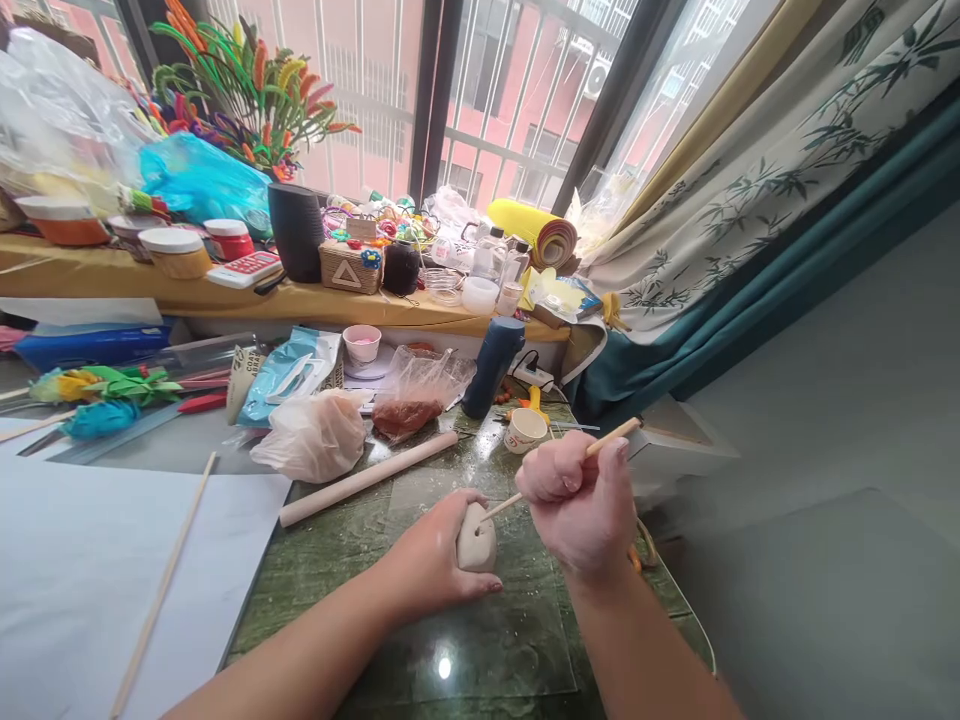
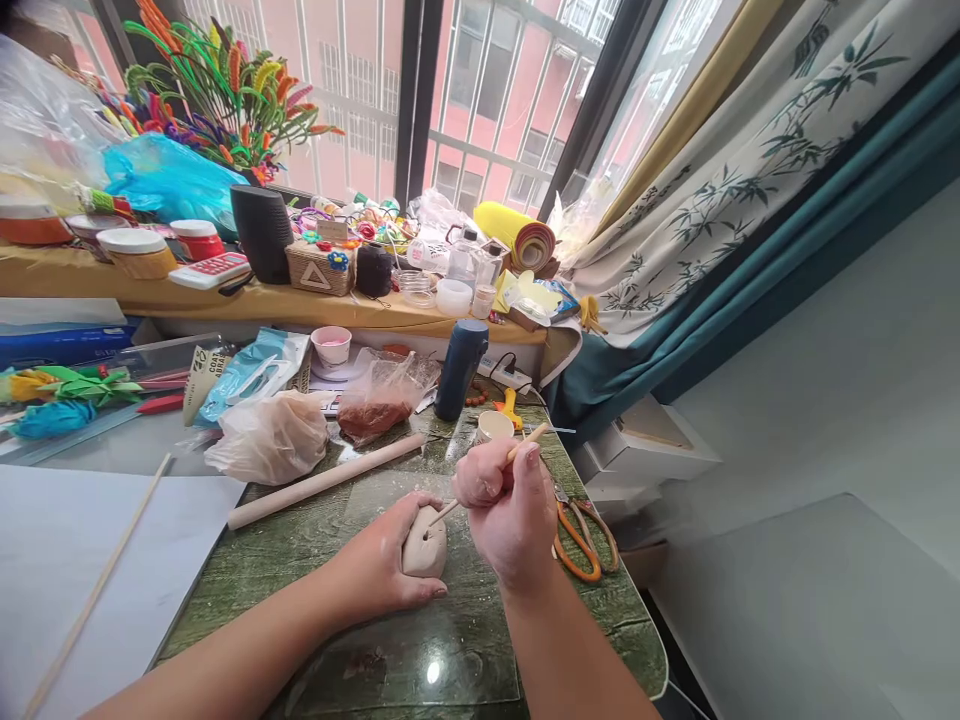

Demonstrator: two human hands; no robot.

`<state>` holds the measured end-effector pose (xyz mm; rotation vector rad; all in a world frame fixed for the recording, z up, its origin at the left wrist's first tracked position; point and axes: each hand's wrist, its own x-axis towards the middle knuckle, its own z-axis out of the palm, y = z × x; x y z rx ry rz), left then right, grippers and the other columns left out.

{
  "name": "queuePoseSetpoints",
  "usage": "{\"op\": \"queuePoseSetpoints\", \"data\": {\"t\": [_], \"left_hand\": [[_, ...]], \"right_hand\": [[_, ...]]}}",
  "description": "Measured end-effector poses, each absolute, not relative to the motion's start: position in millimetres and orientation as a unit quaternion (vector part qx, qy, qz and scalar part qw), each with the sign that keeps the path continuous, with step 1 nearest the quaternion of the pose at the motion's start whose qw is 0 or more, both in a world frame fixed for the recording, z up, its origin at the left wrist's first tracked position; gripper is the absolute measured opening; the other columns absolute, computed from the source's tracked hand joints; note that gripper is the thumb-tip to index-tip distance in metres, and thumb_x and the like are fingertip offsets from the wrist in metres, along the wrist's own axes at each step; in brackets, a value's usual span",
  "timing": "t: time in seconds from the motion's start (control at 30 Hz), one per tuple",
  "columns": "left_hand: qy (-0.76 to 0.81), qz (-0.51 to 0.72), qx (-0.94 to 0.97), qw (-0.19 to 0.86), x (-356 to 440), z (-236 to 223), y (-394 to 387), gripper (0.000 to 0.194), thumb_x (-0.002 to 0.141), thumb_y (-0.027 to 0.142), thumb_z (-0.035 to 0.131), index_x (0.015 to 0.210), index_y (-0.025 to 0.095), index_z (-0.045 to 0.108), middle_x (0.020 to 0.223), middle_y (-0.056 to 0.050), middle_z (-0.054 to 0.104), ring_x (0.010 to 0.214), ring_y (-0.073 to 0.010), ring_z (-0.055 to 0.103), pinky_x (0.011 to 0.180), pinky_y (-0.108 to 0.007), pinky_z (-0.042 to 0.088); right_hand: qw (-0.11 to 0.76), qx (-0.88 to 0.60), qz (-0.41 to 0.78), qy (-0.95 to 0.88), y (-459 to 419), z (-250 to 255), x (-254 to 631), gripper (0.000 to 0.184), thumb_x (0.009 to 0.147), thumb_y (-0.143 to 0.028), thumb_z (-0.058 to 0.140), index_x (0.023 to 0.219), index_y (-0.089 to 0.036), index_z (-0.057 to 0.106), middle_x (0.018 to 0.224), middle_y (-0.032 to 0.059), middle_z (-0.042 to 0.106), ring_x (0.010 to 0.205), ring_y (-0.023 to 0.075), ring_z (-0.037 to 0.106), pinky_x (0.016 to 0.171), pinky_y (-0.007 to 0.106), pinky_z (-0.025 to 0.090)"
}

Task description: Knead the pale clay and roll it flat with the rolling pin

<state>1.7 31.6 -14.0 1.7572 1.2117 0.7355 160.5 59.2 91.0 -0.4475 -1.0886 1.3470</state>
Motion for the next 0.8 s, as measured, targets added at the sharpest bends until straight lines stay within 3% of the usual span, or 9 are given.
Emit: {"op": "queuePoseSetpoints", "data": {"t": [0.13, 0.5, 0.63, 0.8], "left_hand": [[0.490, 0.303, 0.701, 0.421, 2.4, -17.1, 32.8, 0.086, 0.058, 0.035, 0.093, 0.132, 0.025, 0.051, 0.128, -0.009, 0.063, 0.116, -0.0341, 0.062, 0.101, -0.046, 0.050], [0.496, 0.278, 0.703, 0.426, 3.6, -8.6, 34.8, 0.078, 0.056, 0.034, 0.093, 0.124, 0.024, 0.055, 0.121, -0.008, 0.064, 0.108, -0.0321, 0.064, 0.094, -0.044, 0.052], [0.488, 0.283, 0.705, 0.431, 4.1, -9.6, 37.1, 0.076, 0.057, 0.031, 0.093, 0.124, 0.024, 0.056, 0.121, -0.008, 0.065, 0.110, -0.0328, 0.063, 0.096, -0.045, 0.051], [0.458, 0.296, 0.716, 0.435, 2.7, -11.9, 38.7, 0.078, 0.059, 0.029, 0.091, 0.128, 0.026, 0.056, 0.128, -0.007, 0.064, 0.116, -0.0333, 0.061, 0.102, -0.046, 0.049]], "right_hand": [[0.623, -0.179, 0.582, -0.490, 64.9, 101.1, 158.6, 0.060, 0.095, -0.066, 0.053, 0.056, -0.022, 0.041, 0.053, -0.0074, 0.022, 0.046, 0.0103, 0.016, 0.045, 0.026, 0.021], [0.579, -0.154, 0.620, -0.506, 73.9, 81.2, 151.8, 0.058, 0.098, -0.062, 0.052, 0.058, -0.021, 0.043, 0.054, -0.0068, 0.025, 0.046, 0.0095, 0.023, 0.046, 0.026, 0.020], [0.568, -0.165, 0.631, -0.502, 79.6, 56.8, 142.9, 0.058, 0.098, -0.059, 0.055, 0.057, -0.021, 0.038, 0.054, -0.0077, 0.025, 0.045, 0.0085, 0.021, 0.045, 0.025, 0.018], [0.539, -0.217, 0.642, -0.501, 80.2, 19.0, 138.8, 0.061, 0.094, -0.067, 0.055, 0.058, -0.023, 0.034, 0.053, -0.0087, 0.024, 0.046, 0.0089, 0.019, 0.045, 0.026, 0.019]]}}
